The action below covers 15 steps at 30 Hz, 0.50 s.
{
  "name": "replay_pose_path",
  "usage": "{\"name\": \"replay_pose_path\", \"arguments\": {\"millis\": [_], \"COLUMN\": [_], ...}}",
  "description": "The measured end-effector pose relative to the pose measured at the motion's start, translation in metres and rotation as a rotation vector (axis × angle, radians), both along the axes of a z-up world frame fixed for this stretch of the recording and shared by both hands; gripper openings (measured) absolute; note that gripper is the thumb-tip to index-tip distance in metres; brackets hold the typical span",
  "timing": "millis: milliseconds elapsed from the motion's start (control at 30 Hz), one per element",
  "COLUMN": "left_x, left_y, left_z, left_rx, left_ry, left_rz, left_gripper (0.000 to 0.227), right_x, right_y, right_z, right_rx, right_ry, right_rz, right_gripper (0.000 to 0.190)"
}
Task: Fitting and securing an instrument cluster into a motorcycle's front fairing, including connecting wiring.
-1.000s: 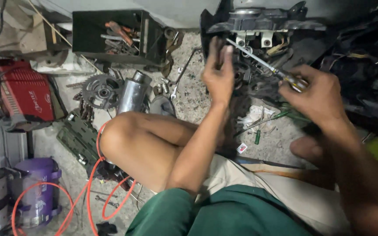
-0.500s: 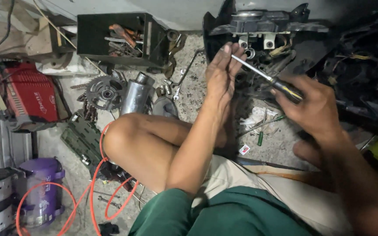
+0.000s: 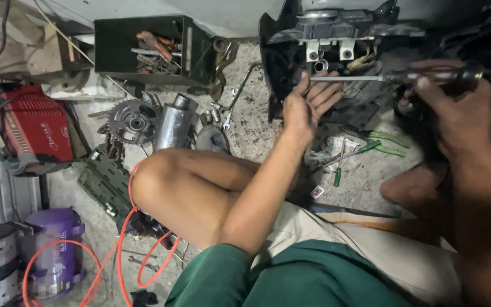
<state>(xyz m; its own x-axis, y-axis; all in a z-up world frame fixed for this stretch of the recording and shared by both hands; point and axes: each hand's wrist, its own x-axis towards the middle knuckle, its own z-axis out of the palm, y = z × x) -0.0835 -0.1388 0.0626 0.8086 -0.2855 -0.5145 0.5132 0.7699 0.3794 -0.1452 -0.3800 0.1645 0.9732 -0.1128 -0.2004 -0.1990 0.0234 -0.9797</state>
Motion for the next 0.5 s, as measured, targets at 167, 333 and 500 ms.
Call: {"name": "replay_pose_path", "arguments": {"millis": [167, 333, 500], "left_x": [-0.021, -0.027, -0.023], "left_y": [-0.018, -0.025, -0.020], "left_z": [0.011, -0.020, 0.003], "left_rx": [0.371, 0.374, 0.380], "left_ry": [0.017, -0.091, -0.171], "left_rz": [0.149, 0.216, 0.211], "left_gripper": [0.034, 0.045, 0.051], "right_x": [0.003, 0.013, 0.016], "right_y": [-0.014, -0.025, -0.019], "right_z": [0.017, 0.026, 0.022], "right_rx": [-0.298, -0.538, -0.352], "right_ry": [0.120, 0.430, 0.635], "right_rz": [0.132, 0.389, 0.415], "right_gripper": [0.028, 0.049, 0.053]}}
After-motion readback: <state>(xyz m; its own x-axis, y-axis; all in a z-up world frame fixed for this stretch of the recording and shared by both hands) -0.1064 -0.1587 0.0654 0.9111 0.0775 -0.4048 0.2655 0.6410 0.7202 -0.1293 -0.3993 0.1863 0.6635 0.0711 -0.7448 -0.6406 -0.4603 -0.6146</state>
